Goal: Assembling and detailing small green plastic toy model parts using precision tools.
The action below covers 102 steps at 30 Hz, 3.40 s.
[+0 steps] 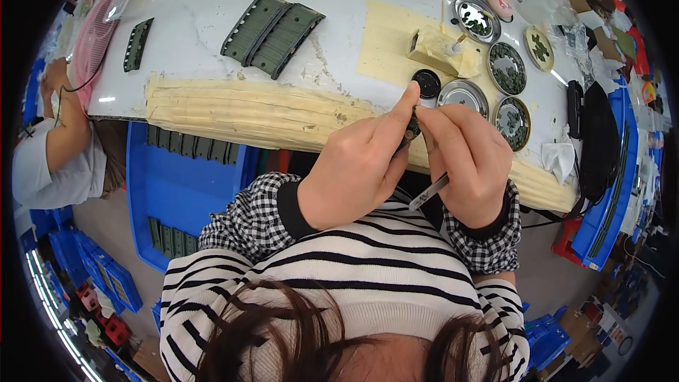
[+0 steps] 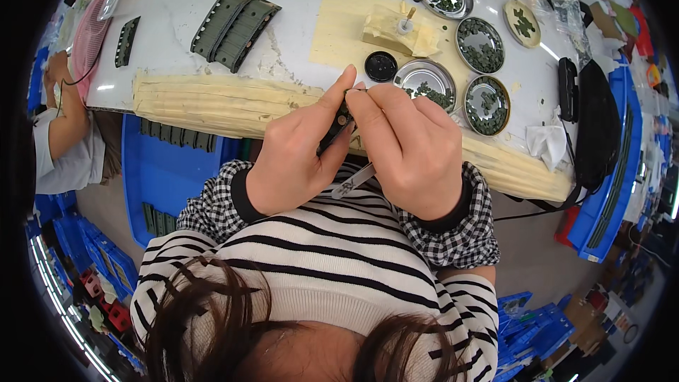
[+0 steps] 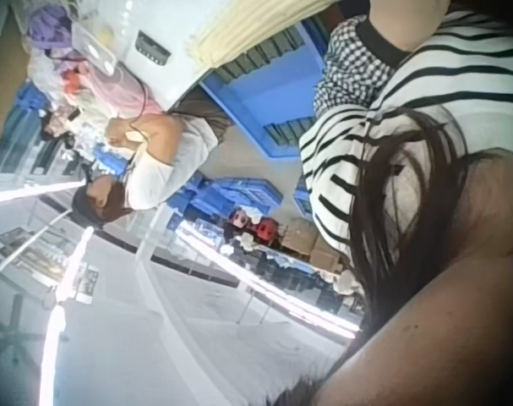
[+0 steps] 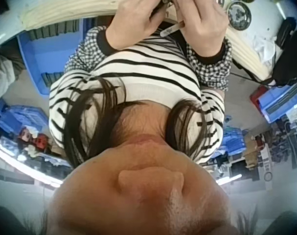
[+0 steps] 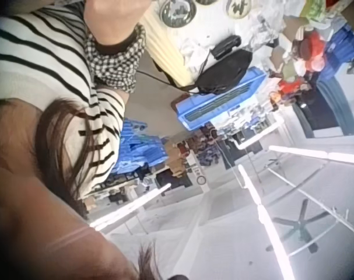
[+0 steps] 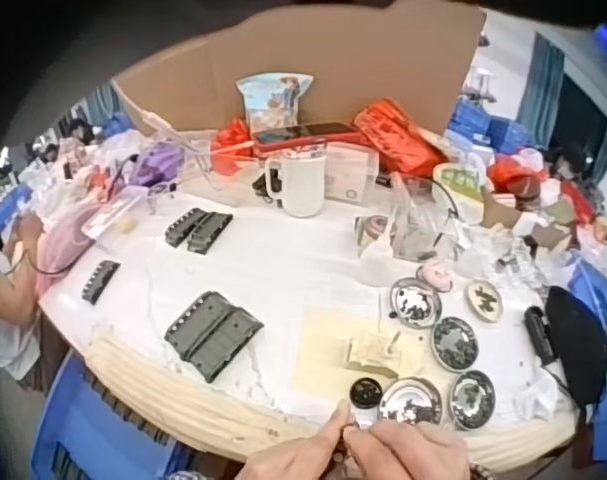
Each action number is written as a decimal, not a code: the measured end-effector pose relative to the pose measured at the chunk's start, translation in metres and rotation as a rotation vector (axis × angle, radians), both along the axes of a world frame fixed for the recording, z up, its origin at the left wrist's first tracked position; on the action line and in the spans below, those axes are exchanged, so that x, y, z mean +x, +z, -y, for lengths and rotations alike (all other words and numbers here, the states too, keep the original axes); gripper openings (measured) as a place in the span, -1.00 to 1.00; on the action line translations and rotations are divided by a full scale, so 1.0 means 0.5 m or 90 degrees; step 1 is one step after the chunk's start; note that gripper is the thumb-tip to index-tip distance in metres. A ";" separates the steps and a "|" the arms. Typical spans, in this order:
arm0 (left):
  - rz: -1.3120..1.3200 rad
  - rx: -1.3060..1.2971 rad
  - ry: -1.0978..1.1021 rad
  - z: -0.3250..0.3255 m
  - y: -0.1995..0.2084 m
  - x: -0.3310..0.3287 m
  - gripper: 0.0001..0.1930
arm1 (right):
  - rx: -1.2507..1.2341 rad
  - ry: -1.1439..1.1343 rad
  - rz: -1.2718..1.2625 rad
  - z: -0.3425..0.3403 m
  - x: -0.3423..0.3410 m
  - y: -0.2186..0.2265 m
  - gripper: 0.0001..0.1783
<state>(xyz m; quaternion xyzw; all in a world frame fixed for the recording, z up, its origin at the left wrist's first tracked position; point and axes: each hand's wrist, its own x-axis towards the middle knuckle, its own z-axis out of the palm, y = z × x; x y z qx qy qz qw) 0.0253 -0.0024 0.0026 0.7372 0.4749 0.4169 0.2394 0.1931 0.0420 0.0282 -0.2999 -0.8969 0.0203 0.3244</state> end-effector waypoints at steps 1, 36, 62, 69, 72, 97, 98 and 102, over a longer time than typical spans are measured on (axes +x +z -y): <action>-0.009 -0.008 -0.010 0.000 -0.002 -0.001 -0.27 | 0.001 0.009 -0.001 -0.003 0.001 0.000 -0.62; 0.045 -0.016 -0.001 -0.005 0.008 0.002 -0.33 | -0.196 -0.050 -0.176 0.006 -0.008 0.010 -0.76; 0.500 -0.336 -0.110 -0.022 -0.002 -0.017 -0.54 | -0.160 -0.186 -0.315 -0.041 0.025 0.012 -0.72; 0.736 -0.507 -0.124 -0.040 0.005 -0.027 -0.54 | -0.147 -0.236 -0.183 -0.123 0.026 0.009 -0.75; 0.789 -0.547 -0.140 -0.043 0.000 -0.030 -0.53 | -0.123 -0.218 -0.187 -0.140 0.015 -0.013 -0.83; 1.136 -0.691 -0.313 -0.029 -0.033 -0.022 -0.51 | -0.546 0.051 -0.623 -0.031 -0.022 0.017 -0.81; 1.137 -0.690 -0.314 -0.028 -0.032 -0.022 -0.51 | -0.547 0.052 -0.624 -0.031 -0.022 0.017 -0.81; 1.125 -0.677 -0.324 -0.029 -0.034 -0.023 -0.50 | -0.534 0.045 -0.635 -0.033 -0.019 0.014 -0.81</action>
